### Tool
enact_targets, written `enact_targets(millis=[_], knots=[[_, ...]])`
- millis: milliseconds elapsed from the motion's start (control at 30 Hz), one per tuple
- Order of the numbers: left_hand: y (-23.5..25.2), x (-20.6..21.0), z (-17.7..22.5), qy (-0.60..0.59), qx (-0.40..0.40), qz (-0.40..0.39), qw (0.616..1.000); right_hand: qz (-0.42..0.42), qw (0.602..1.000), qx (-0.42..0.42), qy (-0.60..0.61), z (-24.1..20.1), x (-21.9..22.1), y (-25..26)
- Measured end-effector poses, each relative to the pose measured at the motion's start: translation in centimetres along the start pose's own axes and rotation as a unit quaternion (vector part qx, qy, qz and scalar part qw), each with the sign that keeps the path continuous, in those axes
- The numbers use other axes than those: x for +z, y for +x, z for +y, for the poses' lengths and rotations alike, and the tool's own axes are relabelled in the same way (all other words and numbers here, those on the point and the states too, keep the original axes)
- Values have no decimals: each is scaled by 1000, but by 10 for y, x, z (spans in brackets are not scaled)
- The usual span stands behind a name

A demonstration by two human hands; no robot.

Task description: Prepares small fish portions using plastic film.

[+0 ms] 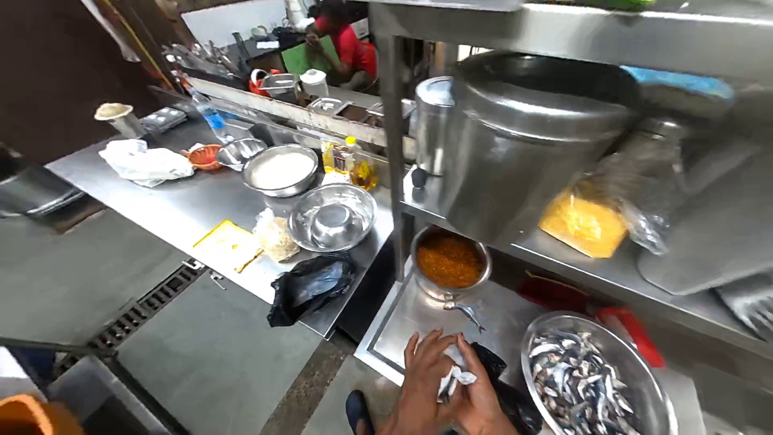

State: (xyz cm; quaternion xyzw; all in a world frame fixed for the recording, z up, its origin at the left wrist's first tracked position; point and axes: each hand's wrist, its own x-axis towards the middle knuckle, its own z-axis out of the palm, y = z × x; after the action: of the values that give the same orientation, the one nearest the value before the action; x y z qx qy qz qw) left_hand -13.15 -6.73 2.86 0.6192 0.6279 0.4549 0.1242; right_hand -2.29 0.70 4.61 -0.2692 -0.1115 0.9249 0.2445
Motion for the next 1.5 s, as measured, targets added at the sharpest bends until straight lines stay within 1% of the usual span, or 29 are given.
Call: enact_targets(millis=[33,100,167,233,300,367,433,467,500,567,600,667,733,767,800,833,867,933,967,1000,1033,1100,1133,1200,1233,1267,1300,1400,1500], knots=[[-5,-10,-6,6,-3,-18,1000,17,1000,-17,-8,4,4,10],[-16,-38,-18,-14,-19,-46,999,78,995,-34,-47,12,13,31],[-27,-75,-30,-34,-44,-33,998,119,988,-45,-88,22,18,54],[-34,-119,-43,-11,-72,61,995,141,981,-45,-128,32,26,75],[-36,-167,-62,76,-136,165,974,139,978,-25,-154,42,42,94],[-29,-213,-92,178,-222,210,935,123,971,-4,-204,51,70,112],[-21,-245,-131,217,-307,203,904,75,945,1,-317,60,99,134],[-17,-255,-149,211,-342,187,896,41,915,-7,-402,63,111,149],[-13,-262,-165,191,-369,170,894,5,863,-20,-505,66,123,166],[-5,-273,-187,106,-402,159,895,-54,710,-32,-702,72,145,205],[-2,-278,-193,38,-398,180,899,-83,634,-25,-768,75,158,223],[4,-286,-195,-97,-364,253,891,-141,502,10,-853,84,186,255],[10,-294,-191,-165,-336,300,877,-186,381,55,-904,99,216,280],[12,-297,-190,-176,-330,308,875,-205,330,74,-919,109,230,291],[13,-298,-190,-173,-325,307,878,-220,294,87,-926,120,240,303],[13,-298,-190,-166,-323,301,882,-233,270,98,-929,131,247,317],[12,-297,-190,-160,-322,293,886,-242,257,106,-930,139,250,330],[10,-293,-190,-153,-307,282,896,-241,246,128,-930,151,254,346],[9,-293,-189,-160,-296,282,898,-244,245,126,-930,156,254,348],[8,-296,-189,-172,-286,287,898,-266,244,107,-927,161,251,349],[7,-301,-190,-190,-276,296,894,-296,240,68,-922,167,242,352],[5,-312,-195,-216,-267,311,886,-366,218,-62,-903,182,196,371],[3,-317,-198,-221,-269,312,884,-391,207,-108,-890,187,176,376],[-1,-322,-206,-222,-270,303,887,-407,180,-166,-880,191,156,380],[-3,-323,-209,-219,-266,297,891,-405,178,-169,-881,190,155,379],[-5,-324,-211,-213,-263,287,896,-398,185,-164,-884,188,155,377],[-7,-326,-213,-202,-260,274,904,-387,201,-153,-887,186,156,375],[-12,-332,-214,-178,-261,241,918,-332,275,-127,-893,175,166,357],[-25,-335,-219,-189,-280,242,909,-251,338,-103,-901,163,179,327]])
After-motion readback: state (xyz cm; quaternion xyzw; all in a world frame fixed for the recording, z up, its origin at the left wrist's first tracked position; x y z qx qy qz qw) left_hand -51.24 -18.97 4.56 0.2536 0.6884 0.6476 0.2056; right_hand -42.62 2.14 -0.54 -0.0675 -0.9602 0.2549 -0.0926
